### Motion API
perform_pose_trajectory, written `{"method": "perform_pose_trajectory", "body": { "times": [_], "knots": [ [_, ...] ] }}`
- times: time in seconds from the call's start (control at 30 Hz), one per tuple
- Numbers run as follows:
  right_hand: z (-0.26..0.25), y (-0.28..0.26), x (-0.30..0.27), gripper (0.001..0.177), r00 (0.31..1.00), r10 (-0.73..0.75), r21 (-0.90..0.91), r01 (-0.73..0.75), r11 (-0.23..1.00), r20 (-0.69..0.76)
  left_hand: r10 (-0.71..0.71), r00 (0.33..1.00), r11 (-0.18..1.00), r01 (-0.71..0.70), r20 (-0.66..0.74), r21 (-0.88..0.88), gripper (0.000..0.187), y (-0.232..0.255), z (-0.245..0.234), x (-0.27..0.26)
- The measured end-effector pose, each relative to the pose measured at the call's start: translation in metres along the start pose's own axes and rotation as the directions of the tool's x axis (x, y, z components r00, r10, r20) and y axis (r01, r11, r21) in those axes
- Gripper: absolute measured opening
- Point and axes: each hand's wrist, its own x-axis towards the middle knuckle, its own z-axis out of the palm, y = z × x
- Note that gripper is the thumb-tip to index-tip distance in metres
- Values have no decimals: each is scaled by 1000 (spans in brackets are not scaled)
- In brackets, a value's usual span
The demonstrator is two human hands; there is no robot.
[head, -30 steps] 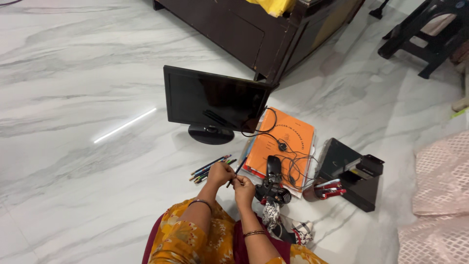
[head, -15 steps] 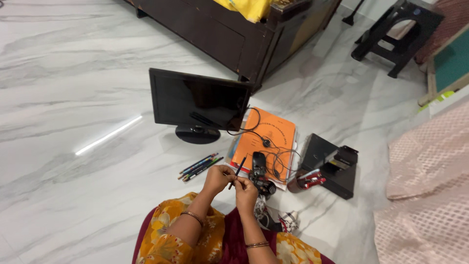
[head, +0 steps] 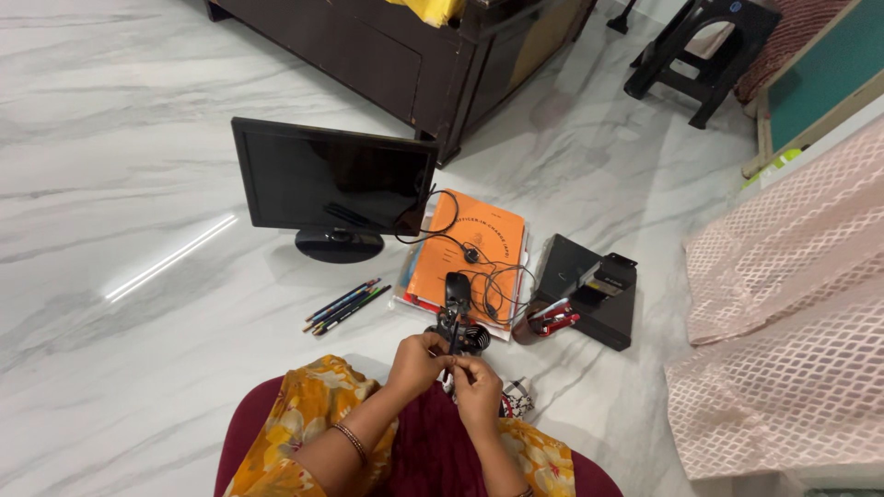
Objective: The person sits on the floor and wipes a black electronic device with a patterned cloth. They then pick up a pencil and use the cloth to wipe it before placing it back down.
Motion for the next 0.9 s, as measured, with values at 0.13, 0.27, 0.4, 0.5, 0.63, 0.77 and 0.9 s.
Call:
{"method": "perform_pose_trajectory", "body": {
  "times": [0.13,0.27,0.4,0.5,0.63,0.77,0.9],
  "knots": [
    [-8,4,-6,13,997,-1,46,-2,999,72,0,999,997,4,-52,79,17,-1,9,-8],
    [-6,12,-6,13,994,44,61,-50,997,99,-19,999,998,22,-42,62,16,-15,13,-8],
    [-6,32,-7,14,984,69,-23,-66,998,164,-34,999,999,33,-14,-23,17,-37,17,-8],
    [-2,51,-9,14,973,128,15,-134,991,190,-22,1000,1000,22,4,17,19,-51,21,-7],
    [2,70,-7,13,959,226,-24,-226,974,172,-36,999,999,35,22,35,19,-59,26,-2],
    [4,72,-2,14,996,39,-85,-32,996,85,-61,998,998,61,11,6,19,-60,32,1],
    [4,60,3,18,994,15,-316,20,949,109,-79,997,997,79,7,18,19,-60,32,1]
  ]
}}
